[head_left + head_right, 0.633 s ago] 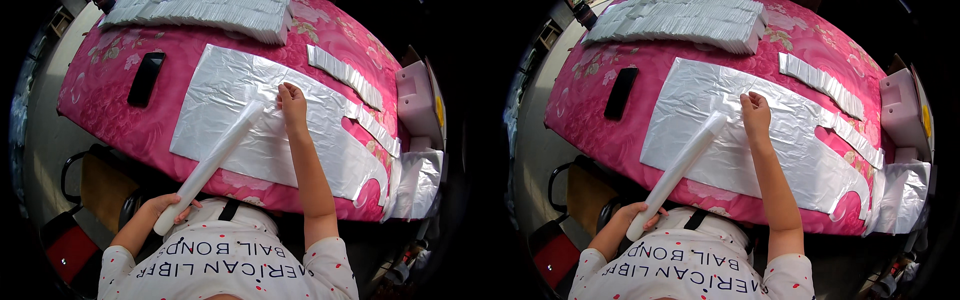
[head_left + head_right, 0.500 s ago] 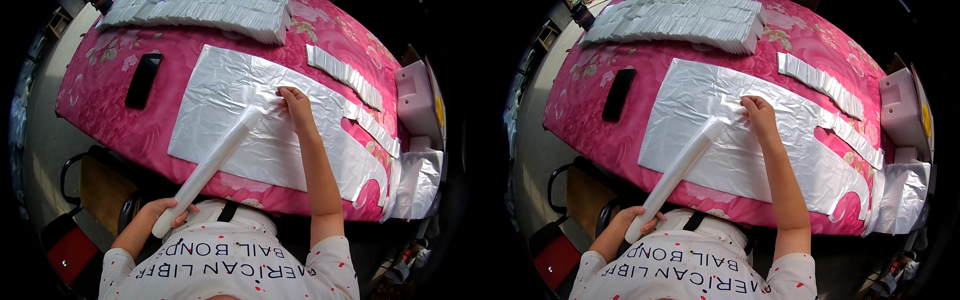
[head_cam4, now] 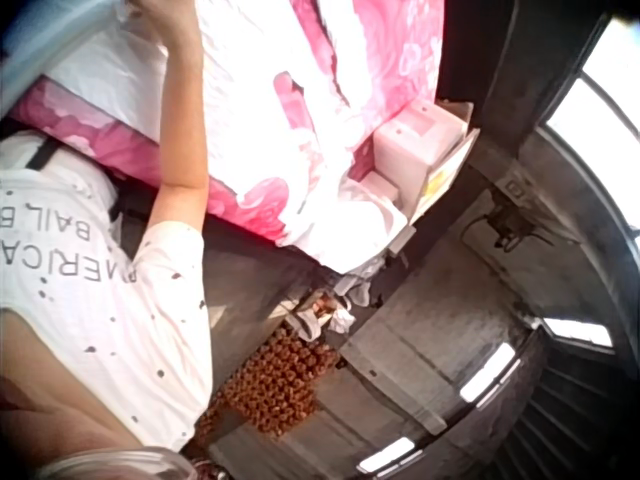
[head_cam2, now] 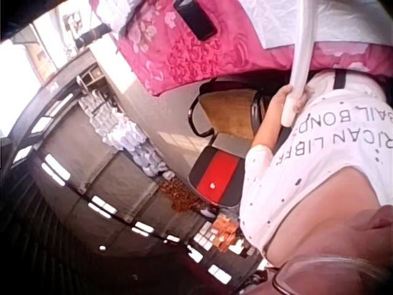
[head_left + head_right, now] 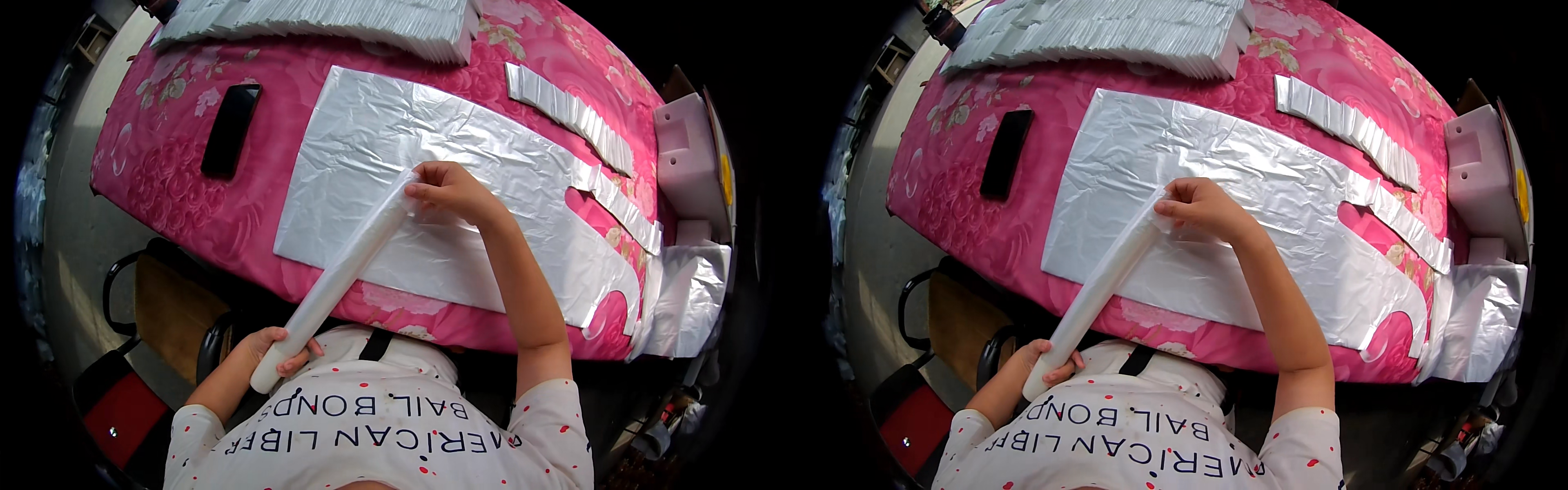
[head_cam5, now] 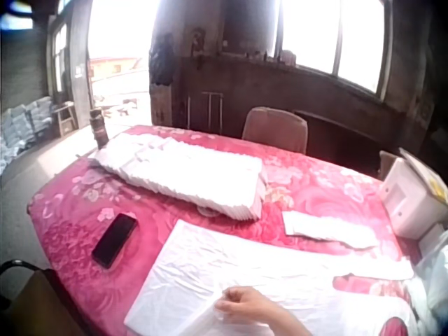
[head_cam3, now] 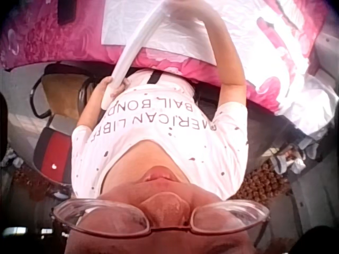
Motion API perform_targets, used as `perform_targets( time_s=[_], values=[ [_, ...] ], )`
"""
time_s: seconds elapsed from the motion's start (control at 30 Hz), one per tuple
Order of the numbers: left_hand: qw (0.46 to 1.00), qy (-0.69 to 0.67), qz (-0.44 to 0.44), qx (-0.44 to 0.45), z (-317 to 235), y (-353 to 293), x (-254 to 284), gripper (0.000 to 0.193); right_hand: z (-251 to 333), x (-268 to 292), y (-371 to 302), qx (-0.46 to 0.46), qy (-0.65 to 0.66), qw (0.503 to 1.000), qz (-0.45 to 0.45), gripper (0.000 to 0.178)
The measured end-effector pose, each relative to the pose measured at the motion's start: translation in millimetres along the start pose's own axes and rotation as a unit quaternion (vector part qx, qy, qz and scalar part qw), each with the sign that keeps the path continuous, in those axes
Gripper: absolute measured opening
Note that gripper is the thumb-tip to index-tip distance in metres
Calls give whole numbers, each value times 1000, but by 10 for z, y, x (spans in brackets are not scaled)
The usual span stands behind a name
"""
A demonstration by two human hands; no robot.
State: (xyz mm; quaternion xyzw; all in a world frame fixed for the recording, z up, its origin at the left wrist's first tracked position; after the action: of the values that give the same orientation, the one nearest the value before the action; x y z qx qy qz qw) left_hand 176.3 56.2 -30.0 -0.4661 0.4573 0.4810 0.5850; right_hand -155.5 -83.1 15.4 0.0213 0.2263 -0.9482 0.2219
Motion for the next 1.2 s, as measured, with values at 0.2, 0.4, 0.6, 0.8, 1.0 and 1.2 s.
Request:
perform_targets(
  time_s=[0.2,0.4,0.6,0.8,1.0,1.2],
  values=[
    [997,-34,64,-3,50,23,63,72,-78,34,66,-6,7,998,67,22],
    [999,-19,32,-2,15,21,47,69,-36,15,77,-39,25,998,42,26],
    [996,76,-39,6,-44,72,-51,69,-70,-14,85,-84,-24,995,-41,27],
    [966,224,-129,11,-195,105,-139,77,4,9,-39,-44,-37,994,-89,21],
    [940,273,-181,94,-188,-17,-146,85,-85,985,-468,59,-71,943,-319,22],
    [838,440,-231,227,-191,-426,-33,54,-209,1796,-1280,114,-139,873,-453,21]
  ],
)
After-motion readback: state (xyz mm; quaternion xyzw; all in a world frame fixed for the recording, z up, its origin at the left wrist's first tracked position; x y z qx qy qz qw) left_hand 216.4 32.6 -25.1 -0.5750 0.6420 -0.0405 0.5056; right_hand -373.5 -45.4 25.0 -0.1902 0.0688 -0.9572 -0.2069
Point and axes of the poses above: each hand's wrist, its own y-axis towards the middle knuckle, its own x-axis out of the back of the hand, z = x × y, the point moved 6 cm from there along y, towards the middle knuckle, and after that the axes turned 14 degrees about z, right-handed, at the moved point
